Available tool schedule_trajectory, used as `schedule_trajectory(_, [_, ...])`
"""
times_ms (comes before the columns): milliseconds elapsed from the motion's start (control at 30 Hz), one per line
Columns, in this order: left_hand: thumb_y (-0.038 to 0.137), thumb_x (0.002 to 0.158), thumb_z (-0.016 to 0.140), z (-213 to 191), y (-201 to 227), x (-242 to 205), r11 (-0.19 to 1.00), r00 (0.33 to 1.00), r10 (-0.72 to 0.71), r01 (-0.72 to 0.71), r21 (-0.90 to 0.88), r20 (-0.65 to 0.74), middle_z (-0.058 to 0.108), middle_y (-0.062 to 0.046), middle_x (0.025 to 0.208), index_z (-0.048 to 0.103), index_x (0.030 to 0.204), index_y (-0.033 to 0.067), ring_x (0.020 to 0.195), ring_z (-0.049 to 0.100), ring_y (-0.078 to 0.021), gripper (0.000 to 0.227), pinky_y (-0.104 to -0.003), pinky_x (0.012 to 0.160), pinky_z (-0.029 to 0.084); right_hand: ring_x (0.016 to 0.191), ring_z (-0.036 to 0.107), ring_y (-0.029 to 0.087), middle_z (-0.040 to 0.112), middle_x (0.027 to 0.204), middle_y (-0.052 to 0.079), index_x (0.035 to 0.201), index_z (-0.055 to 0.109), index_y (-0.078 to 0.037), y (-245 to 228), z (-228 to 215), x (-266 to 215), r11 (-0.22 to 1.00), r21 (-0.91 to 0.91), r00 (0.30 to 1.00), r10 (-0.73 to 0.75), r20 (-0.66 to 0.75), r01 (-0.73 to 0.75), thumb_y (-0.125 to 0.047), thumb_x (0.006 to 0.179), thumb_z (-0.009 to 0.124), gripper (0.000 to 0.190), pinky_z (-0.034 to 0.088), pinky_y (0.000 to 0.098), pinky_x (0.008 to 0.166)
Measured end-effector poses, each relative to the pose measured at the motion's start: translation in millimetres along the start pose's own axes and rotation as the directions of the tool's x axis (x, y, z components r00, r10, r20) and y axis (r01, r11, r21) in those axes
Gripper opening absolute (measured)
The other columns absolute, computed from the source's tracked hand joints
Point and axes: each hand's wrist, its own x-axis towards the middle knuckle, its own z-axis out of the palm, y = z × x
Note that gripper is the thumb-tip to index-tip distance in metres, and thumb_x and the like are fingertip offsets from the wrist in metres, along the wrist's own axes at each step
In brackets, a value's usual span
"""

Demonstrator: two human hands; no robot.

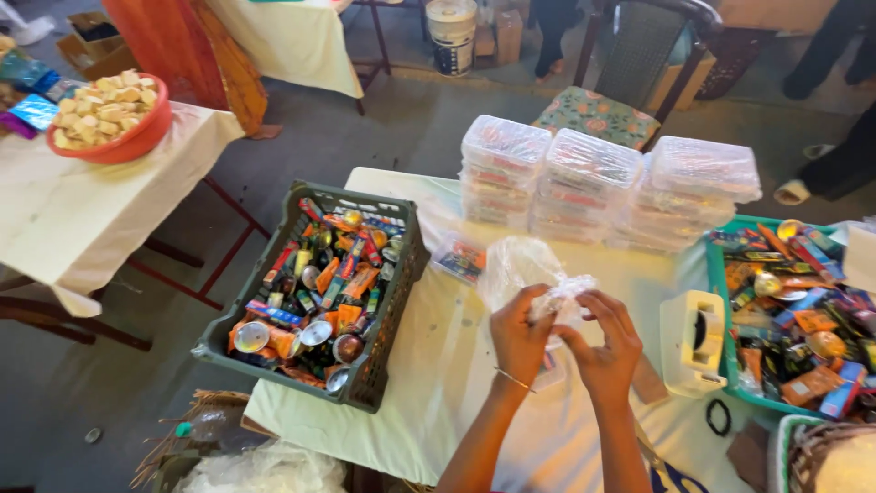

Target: The recorder is seen packing individual items into small plastic bags and then placing them into larger containers.

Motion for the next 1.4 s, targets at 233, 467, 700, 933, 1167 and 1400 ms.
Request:
schedule_trajectory(233, [0.033,0.098,0.072,4,-17,0,0.996,0.997,0.074,-0.074,-0.055,-0.006,0.066,-0.001,0.071,0.075,0.095,0.0048,0.062,0.061,-0.0086,0.029,-0.028,0.059,0.048,0.089,0.065,0.012,0.072,0.103,0.006,0.108,0.073,0.002,83,26,-34,0.890,0.308,0.919,0.381,-0.098,-0.336,0.007,0.092,0.077,0.017,0.053,0.0247,0.082])
schedule_trajectory(467, [0.039,0.103,0.068,2,-97,8,0.776,0.986,-0.164,0.122,-0.619,-0.012,0.060,0.002,0.093,0.066,0.095,0.0027,0.080,0.062,-0.0098,0.038,-0.027,0.068,0.049,0.098,0.063,0.015,0.068,0.102,0.003,0.107,0.068,-0.009,138,8,-52,0.106,0.926,0.740,0.636,0.218,-0.363,-0.015,0.106,0.073,0.008,0.051,0.0329,0.094])
schedule_trajectory(700, [0.051,0.087,0.069,-20,-18,0,0.601,0.760,-0.293,0.618,-0.506,0.580,0.066,0.007,0.090,0.071,0.101,0.0172,0.077,0.060,-0.0017,0.037,-0.020,0.069,0.048,0.120,0.064,0.011,0.072,0.124,-0.003,0.135,0.058,-0.024,16,-5,-7,0.317,0.744,0.788,0.433,0.438,-0.588,-0.030,0.074,0.082,0.066,0.046,0.0334,0.105])
schedule_trajectory(933, [0.048,0.106,0.068,-3,-124,3,0.755,0.852,-0.487,0.522,-0.397,0.194,0.049,0.007,0.060,0.064,0.080,0.0077,0.053,0.041,-0.0067,0.049,-0.027,0.049,0.029,0.077,0.053,0.012,0.063,0.084,0.003,0.102,0.073,-0.001,126,1,-85,0.724,0.172,0.715,0.560,0.418,-0.668,-0.018,0.087,0.082,0.024,0.042,0.0322,0.071])
schedule_trajectory(1167, [0.027,0.102,0.065,-30,-56,30,0.821,0.861,0.507,-0.472,0.321,-0.032,0.069,-0.012,0.085,0.077,0.100,0.0120,0.072,0.064,-0.0275,0.019,-0.034,0.063,0.048,0.067,0.050,0.004,0.061,0.069,-0.005,0.080,0.071,-0.004,64,4,-72,0.867,0.128,0.858,0.435,0.274,-0.481,-0.018,0.082,0.082,0.019,0.040,0.0237,0.058])
schedule_trajectory(1400, [0.024,0.097,0.080,-27,-108,32,0.949,0.976,0.132,-0.073,0.308,-0.175,0.052,-0.018,0.064,0.057,0.074,-0.0038,0.054,0.047,-0.0280,0.043,-0.039,0.055,0.041,0.073,0.045,0.006,0.059,0.077,-0.003,0.087,0.070,0.004,84,13,-102,0.677,0.422,0.792,0.567,0.225,-0.604,-0.010,0.087,0.083,0.020,0.035,0.0240,0.065])
